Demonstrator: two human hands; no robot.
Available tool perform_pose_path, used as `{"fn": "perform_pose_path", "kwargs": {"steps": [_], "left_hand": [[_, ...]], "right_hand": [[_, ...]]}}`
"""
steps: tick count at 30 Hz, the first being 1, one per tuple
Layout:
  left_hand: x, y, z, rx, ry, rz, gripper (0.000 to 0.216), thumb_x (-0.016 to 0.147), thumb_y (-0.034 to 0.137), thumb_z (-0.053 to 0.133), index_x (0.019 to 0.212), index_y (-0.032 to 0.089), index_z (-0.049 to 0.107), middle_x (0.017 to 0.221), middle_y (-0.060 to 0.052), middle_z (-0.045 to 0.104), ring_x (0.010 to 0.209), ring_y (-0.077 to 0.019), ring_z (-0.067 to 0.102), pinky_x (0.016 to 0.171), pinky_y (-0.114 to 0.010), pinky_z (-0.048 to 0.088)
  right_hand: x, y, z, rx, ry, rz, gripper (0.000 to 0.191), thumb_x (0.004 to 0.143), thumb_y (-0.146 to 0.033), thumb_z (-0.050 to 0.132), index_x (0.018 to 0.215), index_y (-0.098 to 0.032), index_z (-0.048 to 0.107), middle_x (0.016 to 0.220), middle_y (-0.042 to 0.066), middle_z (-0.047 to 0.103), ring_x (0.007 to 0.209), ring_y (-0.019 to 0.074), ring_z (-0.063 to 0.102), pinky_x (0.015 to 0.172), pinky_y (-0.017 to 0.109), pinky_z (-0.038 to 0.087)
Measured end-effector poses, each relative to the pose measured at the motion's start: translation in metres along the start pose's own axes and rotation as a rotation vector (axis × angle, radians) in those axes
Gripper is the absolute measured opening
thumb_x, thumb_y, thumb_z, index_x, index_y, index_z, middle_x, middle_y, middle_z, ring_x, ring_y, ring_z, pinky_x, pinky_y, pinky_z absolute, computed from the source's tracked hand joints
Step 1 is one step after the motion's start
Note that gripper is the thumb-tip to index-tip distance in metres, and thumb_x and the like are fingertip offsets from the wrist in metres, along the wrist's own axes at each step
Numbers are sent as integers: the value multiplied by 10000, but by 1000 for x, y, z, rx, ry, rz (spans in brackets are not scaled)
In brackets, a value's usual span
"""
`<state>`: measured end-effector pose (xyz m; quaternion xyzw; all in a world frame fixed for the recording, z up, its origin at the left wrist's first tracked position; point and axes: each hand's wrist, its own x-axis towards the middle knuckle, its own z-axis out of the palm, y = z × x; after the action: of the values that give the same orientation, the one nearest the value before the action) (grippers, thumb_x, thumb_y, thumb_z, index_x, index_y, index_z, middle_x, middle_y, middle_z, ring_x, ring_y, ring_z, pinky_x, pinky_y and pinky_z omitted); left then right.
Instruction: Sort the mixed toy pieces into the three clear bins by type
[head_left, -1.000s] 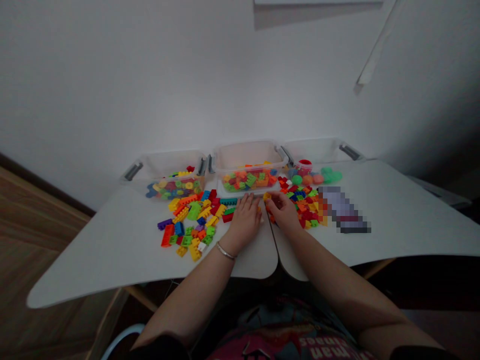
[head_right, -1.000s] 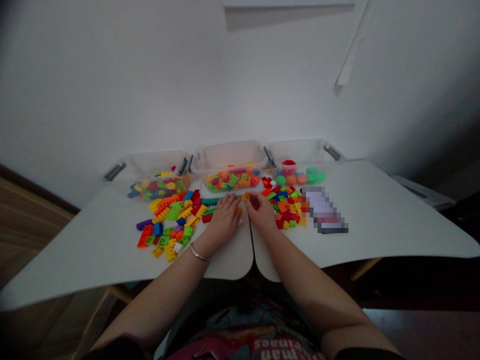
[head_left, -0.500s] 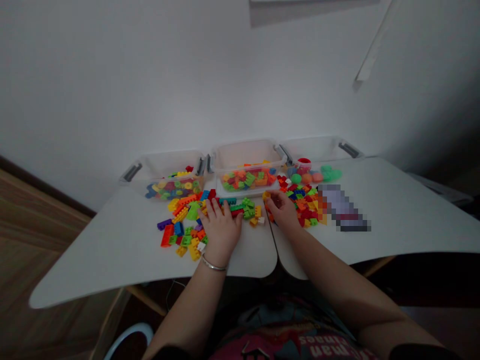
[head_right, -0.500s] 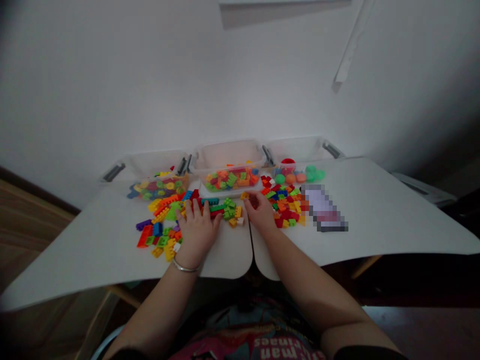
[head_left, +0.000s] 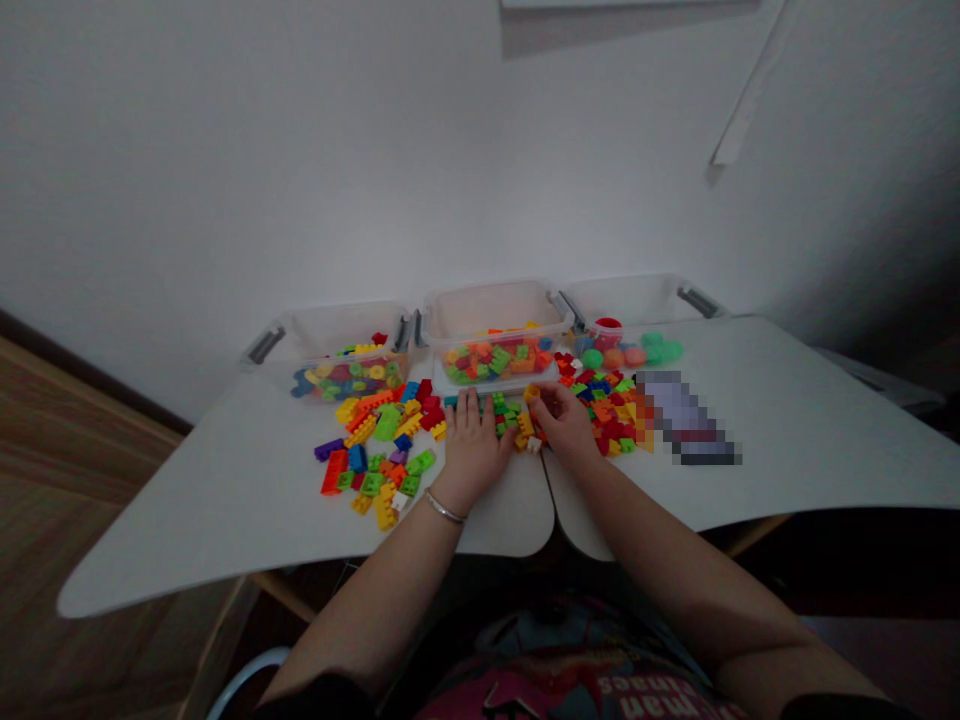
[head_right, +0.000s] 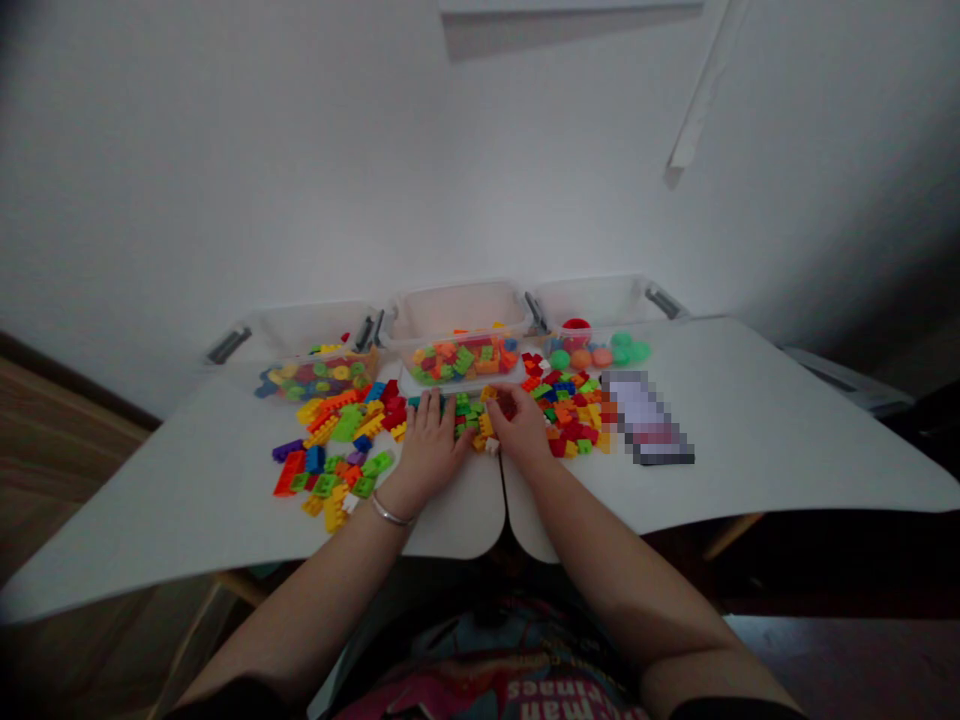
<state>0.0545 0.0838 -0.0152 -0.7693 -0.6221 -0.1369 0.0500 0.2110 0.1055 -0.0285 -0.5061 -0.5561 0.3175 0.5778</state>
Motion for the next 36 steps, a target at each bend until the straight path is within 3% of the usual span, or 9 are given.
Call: {"fn": "perform_pose_path", "kwargs": {"steps": [6, 9, 14, 19, 24, 27, 31, 36], "left_hand": [[8, -4, -2, -68, 99, 93, 565, 948, 368, 459, 1440, 91, 442, 1562, -184, 325, 1472, -340, 233, 1165, -527, 285], [7, -8, -3, -56, 136, 95, 543, 949, 406, 457, 1437, 168, 465, 1557, -130, 359, 1474, -355, 216, 1165, -587, 241], [1, -12, -2, -12, 147, 92, 528, 943, 466, 457, 1407, 221, 513, 1559, -114, 358, 1465, -352, 244, 1170, -605, 200], [1, -12, 0, -19, 94, 78, 523, 957, 460, 427, 1405, 206, 519, 1528, -124, 409, 1430, -336, 329, 1177, -582, 204], [3, -12, -4, -33, 90, 76, 508, 959, 432, 426, 1394, 192, 528, 1512, -127, 433, 1410, -338, 361, 1168, -590, 222], [5, -13, -6, -57, 122, 69, 509, 955, 410, 432, 1405, 186, 509, 1495, -109, 462, 1408, -330, 363, 1173, -607, 198], [7, -15, -5, -86, 126, 69, 513, 957, 381, 419, 1425, 180, 478, 1495, -98, 464, 1403, -315, 370, 1174, -610, 195], [7, -16, -2, -81, 85, 82, 510, 952, 391, 428, 1416, 188, 487, 1495, -99, 464, 1393, -318, 382, 1161, -610, 216]], "right_hand": [[1, -1, 1, -6, 17, -15, 335, 780, -456, 614, 1012, -215, 641, 870, 53, 679, 770, 192, 641, 734, 370, 554], [0, -3, 0, 31, 56, -29, 330, 777, -450, 618, 1013, -220, 634, 857, 46, 669, 742, 185, 638, 684, 352, 555], [7, -23, -7, 11, 173, -217, 299, 806, -423, 634, 1038, -235, 624, 944, 44, 659, 798, 166, 628, 719, 330, 547], [48, -60, -15, 34, 235, -371, 322, 826, -454, 638, 1067, -243, 603, 1037, 59, 649, 901, 173, 628, 758, 320, 543], [105, -90, -1, -48, 121, -367, 321, 863, -470, 579, 1088, -241, 595, 1080, 55, 657, 995, 167, 618, 871, 329, 518], [129, -99, 16, -144, 59, -325, 311, 870, -431, 568, 1082, -208, 611, 1071, 55, 677, 908, 154, 633, 849, 331, 523], [142, -102, 36, -267, -47, -328, 266, 848, -363, 605, 1041, -187, 650, 1023, 47, 706, 828, 148, 642, 828, 331, 528], [143, -102, 43, -477, -113, -260, 235, 824, -292, 641, 1032, -193, 688, 974, 60, 726, 889, 198, 672, 844, 366, 528]]}}
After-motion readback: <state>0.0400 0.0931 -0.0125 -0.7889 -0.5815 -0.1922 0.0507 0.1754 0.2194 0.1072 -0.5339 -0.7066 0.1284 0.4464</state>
